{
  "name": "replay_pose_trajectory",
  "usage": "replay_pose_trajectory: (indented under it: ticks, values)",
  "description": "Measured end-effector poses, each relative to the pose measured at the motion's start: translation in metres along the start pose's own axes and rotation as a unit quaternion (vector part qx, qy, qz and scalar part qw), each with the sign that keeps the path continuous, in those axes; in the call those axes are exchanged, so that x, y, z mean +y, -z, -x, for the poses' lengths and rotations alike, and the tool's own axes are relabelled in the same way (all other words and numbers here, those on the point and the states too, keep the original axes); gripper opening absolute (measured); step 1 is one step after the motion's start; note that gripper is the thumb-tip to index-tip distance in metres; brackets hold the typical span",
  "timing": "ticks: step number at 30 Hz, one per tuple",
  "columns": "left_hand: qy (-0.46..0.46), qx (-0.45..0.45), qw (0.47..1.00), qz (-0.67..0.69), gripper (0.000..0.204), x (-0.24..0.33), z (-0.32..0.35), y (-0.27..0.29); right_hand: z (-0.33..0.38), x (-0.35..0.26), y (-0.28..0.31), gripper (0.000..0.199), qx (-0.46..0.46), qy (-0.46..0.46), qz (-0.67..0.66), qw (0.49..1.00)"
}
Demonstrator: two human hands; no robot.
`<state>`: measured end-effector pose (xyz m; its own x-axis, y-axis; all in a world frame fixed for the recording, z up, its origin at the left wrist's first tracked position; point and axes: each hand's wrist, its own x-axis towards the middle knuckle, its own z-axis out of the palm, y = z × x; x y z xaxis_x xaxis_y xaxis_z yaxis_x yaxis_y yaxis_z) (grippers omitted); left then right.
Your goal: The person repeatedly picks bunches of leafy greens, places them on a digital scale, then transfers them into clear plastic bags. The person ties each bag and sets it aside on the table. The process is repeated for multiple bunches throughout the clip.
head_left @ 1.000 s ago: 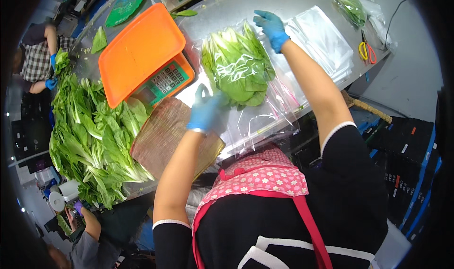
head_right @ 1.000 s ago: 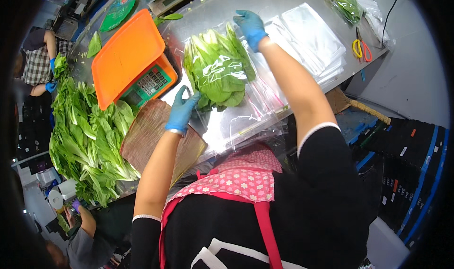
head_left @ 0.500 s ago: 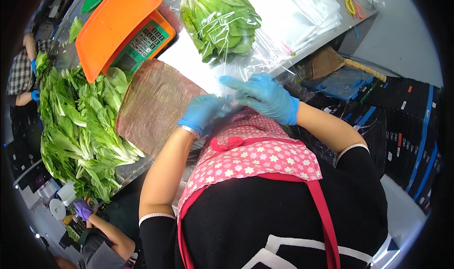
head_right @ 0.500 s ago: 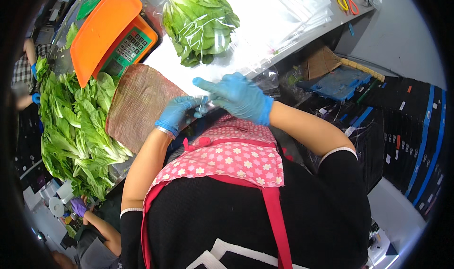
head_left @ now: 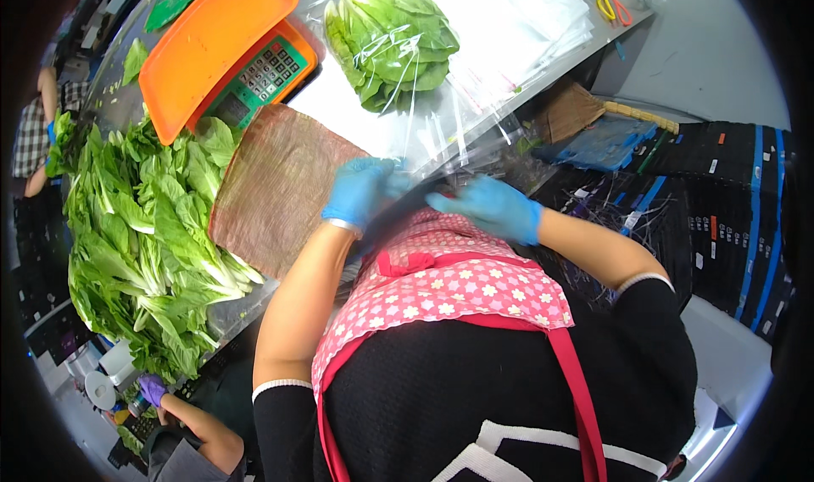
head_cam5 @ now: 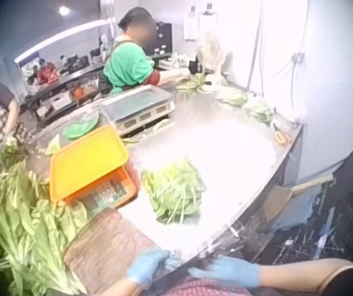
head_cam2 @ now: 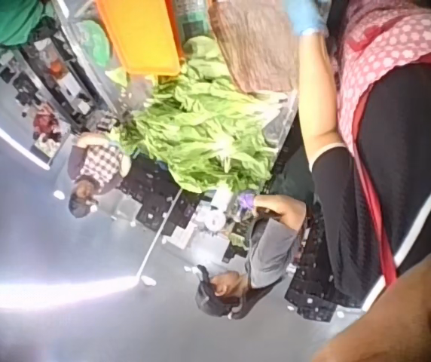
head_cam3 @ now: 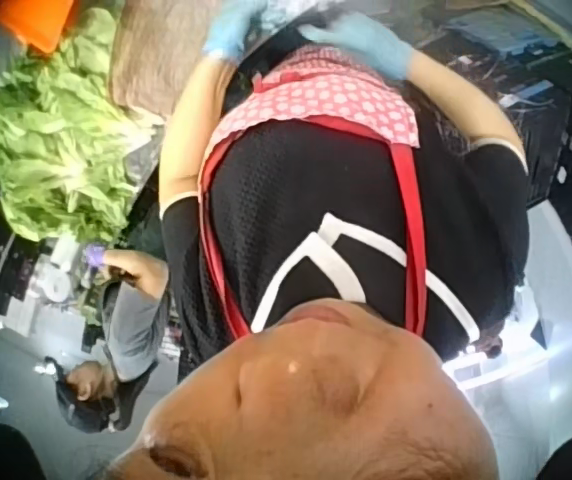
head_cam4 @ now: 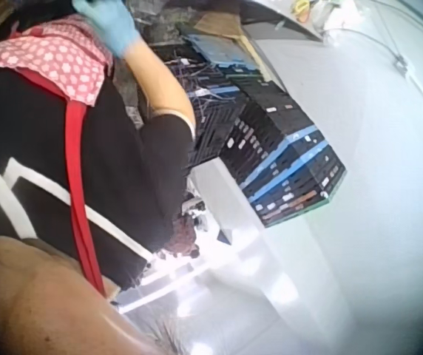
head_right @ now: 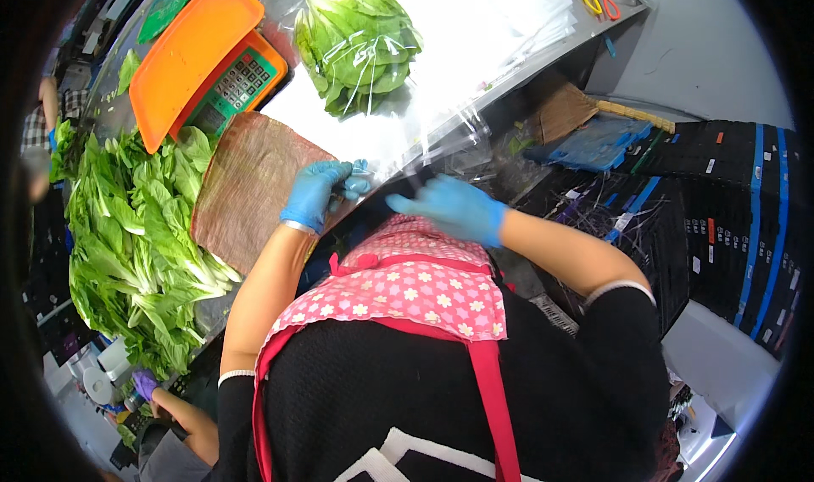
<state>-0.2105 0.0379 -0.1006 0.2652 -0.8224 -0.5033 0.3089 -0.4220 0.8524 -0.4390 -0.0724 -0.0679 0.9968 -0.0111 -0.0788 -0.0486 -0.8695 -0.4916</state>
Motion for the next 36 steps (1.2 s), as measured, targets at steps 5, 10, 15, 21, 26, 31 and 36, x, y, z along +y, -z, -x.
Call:
replay_pose_trajectory:
  ticks: [5, 10, 15, 21, 26, 31, 36]
  values:
    - [0.101, -0.023, 0.995, -0.004, 0.018, -0.004, 0.009, 0.018, 0.308, 0.093, -0.077, 0.044, -0.488, -0.365, 0.17, 0.774]
    - [-0.135, 0.151, 0.876, -0.437, 0.031, 0.022, 0.015, 0.069, 0.179, 0.127, 0.072, 0.036, -0.119, -0.408, 0.014, 0.905]
    - [-0.383, 0.093, 0.59, -0.705, 0.076, 0.038, -0.033, 0.049, -0.011, 0.145, 0.123, 0.063, 0.133, -0.059, 0.334, 0.931]
    - [-0.372, -0.093, 0.639, -0.666, 0.065, 0.048, -0.062, 0.051, -0.084, 0.18, 0.091, 0.071, 0.008, 0.166, 0.293, 0.942]
    - [-0.328, -0.128, 0.817, -0.457, 0.049, 0.053, -0.058, 0.064, -0.092, 0.198, 0.065, 0.038, 0.075, 0.112, -0.266, 0.955]
    - [-0.22, 0.059, 0.97, -0.081, 0.044, 0.045, -0.069, 0.043, -0.086, 0.182, 0.052, 0.058, 0.243, -0.105, -0.373, 0.889]
    - [-0.016, 0.269, 0.963, 0.017, 0.041, 0.035, -0.113, 0.042, -0.116, 0.184, 0.049, 0.059, 0.221, -0.35, -0.384, 0.825]
